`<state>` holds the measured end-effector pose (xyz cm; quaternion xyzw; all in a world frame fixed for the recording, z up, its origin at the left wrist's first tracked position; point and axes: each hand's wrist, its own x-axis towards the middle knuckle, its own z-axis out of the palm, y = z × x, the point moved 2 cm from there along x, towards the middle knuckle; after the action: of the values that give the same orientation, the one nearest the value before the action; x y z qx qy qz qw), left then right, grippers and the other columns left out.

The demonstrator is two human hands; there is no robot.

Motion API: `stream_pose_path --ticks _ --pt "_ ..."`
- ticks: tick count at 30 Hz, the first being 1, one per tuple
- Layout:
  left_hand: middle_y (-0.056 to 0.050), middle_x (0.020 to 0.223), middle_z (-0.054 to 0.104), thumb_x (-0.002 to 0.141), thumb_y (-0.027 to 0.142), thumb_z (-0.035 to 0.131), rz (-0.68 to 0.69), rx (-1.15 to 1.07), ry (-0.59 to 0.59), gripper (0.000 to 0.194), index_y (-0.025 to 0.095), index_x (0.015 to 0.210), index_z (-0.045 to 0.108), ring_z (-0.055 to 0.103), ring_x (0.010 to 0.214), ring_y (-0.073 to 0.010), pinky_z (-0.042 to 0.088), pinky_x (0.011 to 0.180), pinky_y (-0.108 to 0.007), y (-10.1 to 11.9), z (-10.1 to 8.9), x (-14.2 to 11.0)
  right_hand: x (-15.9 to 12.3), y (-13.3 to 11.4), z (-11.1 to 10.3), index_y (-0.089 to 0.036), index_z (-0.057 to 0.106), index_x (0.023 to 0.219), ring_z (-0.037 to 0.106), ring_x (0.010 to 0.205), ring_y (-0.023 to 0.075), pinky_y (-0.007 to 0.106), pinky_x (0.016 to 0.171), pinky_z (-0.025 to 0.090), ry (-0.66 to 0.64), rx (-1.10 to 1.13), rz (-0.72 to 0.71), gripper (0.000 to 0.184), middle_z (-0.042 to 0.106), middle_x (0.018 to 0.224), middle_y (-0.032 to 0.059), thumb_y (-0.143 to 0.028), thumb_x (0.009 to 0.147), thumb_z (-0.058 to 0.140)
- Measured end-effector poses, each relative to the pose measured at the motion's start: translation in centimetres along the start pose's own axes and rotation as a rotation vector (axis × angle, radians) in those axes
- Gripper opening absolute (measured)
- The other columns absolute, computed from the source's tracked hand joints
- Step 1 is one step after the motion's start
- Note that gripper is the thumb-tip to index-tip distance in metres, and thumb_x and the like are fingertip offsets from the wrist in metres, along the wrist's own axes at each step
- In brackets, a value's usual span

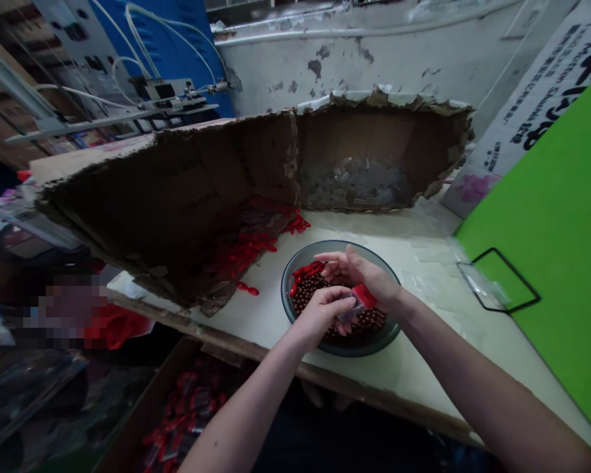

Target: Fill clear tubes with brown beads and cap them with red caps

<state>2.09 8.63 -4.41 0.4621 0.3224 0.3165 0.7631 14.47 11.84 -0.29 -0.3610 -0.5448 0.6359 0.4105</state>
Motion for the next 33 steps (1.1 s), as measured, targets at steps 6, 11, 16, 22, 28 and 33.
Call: stream_pose_path --ticks 6,11,16,22,28,33 --pt "0.005 0.047 0.036 0.084 0.054 0.051 0.262 0.236 0.302 0.050 0.015 0.054 0.045 0.029 0.043 -0.0049 0.022 0.043 -0.021 0.6 0.6 0.2 -0.3 0.3 2.2 -0.022 0.065 0.117 0.061 0.087 0.0171 0.031 0.087 0.047 -0.008 0.195 0.041 0.058 0.065 0.090 0.0059 -0.063 0.092 0.033" --pt "0.003 0.051 0.039 0.087 0.050 0.048 0.347 0.392 0.376 0.049 0.015 0.053 0.048 0.030 0.051 -0.0078 0.024 0.050 -0.024 0.5 1.3 -0.9 -1.2 0.1 3.5 -0.022 0.061 0.123 0.061 0.083 0.0177 0.030 0.081 0.048 0.019 0.157 0.010 0.056 0.064 0.085 0.0051 -0.060 0.092 0.036" --pt "0.003 0.051 0.039 0.089 0.045 0.046 0.347 0.469 0.401 0.046 0.016 0.052 0.047 0.031 0.052 -0.0091 0.026 0.052 -0.025 0.3 1.3 -1.4 -1.5 0.4 3.7 -0.021 0.061 0.123 0.060 0.079 0.0156 0.027 0.077 0.047 0.050 0.110 -0.021 0.053 0.065 0.083 0.0042 -0.057 0.093 0.037" --pt "-0.003 0.070 0.056 0.089 0.036 0.047 0.426 0.659 0.418 0.044 0.017 0.050 0.048 0.050 0.082 -0.0169 0.038 0.081 -0.028 0.6 1.4 -1.3 -2.0 0.9 3.5 -0.021 0.061 0.122 0.060 0.074 0.0152 0.027 0.072 0.048 0.001 0.275 0.099 0.051 0.064 0.081 0.0038 -0.054 0.094 0.036" --pt "-0.005 0.076 0.061 0.089 0.036 0.048 0.393 0.662 0.404 0.041 0.018 0.053 0.056 0.054 0.089 -0.0196 0.040 0.083 -0.030 0.4 1.8 -1.1 -2.6 1.0 3.1 -0.021 0.061 0.123 0.060 0.076 0.0163 0.028 0.075 0.049 0.007 0.307 0.119 0.050 0.064 0.081 0.0040 -0.054 0.094 0.035" --pt "-0.002 0.066 0.055 0.090 0.038 0.047 0.408 0.657 0.343 0.044 0.017 0.052 0.052 0.052 0.082 -0.0172 0.039 0.075 -0.026 0.9 2.1 -1.5 -2.9 0.8 3.1 -0.024 0.059 0.124 0.062 0.080 0.0170 0.030 0.081 0.049 -0.006 0.407 0.107 0.049 0.065 0.086 0.0043 -0.054 0.094 0.034"
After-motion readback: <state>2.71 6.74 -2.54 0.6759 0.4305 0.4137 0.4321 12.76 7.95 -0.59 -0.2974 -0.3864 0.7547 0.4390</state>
